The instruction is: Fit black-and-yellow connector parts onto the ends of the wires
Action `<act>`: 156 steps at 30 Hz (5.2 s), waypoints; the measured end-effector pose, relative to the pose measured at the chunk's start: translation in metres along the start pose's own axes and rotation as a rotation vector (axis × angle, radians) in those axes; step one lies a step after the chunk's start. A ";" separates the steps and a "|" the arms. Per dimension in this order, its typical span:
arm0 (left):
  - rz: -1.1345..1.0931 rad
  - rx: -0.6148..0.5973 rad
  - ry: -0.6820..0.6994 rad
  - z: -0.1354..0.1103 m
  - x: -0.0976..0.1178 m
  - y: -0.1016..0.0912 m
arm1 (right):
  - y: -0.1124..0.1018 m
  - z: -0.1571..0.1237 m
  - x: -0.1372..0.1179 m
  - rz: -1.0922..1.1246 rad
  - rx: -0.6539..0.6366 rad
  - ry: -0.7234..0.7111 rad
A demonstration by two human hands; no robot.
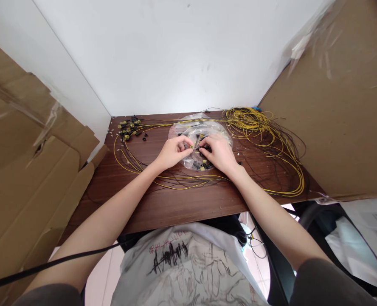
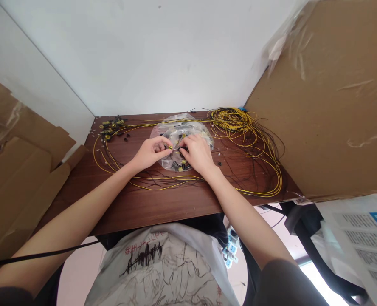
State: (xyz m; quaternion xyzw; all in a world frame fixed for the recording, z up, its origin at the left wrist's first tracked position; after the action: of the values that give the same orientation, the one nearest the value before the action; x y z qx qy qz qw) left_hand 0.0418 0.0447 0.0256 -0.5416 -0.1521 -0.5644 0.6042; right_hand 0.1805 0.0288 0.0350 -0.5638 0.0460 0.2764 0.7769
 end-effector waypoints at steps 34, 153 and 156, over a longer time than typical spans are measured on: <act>0.010 0.029 0.035 0.000 -0.001 -0.002 | -0.012 -0.002 -0.014 0.468 0.127 -0.027; -0.132 0.045 -0.013 0.001 -0.006 -0.003 | -0.002 -0.003 -0.016 0.407 0.073 -0.101; -0.130 0.046 -0.015 0.001 -0.005 -0.003 | -0.003 -0.003 -0.016 0.404 0.072 -0.096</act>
State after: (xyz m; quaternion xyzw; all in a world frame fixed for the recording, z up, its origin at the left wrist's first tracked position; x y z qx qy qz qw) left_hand 0.0384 0.0486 0.0237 -0.5208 -0.2043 -0.5947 0.5773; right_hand 0.1691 0.0195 0.0421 -0.5012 0.1308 0.4512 0.7267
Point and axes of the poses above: each hand's wrist, its own z-axis towards the middle knuckle, its own y-axis out of the palm, x = y × z, the point moved 7 cm from there along z, towards the middle knuckle, and after that the axes turned 6 degrees about y, right-handed, at the moved point
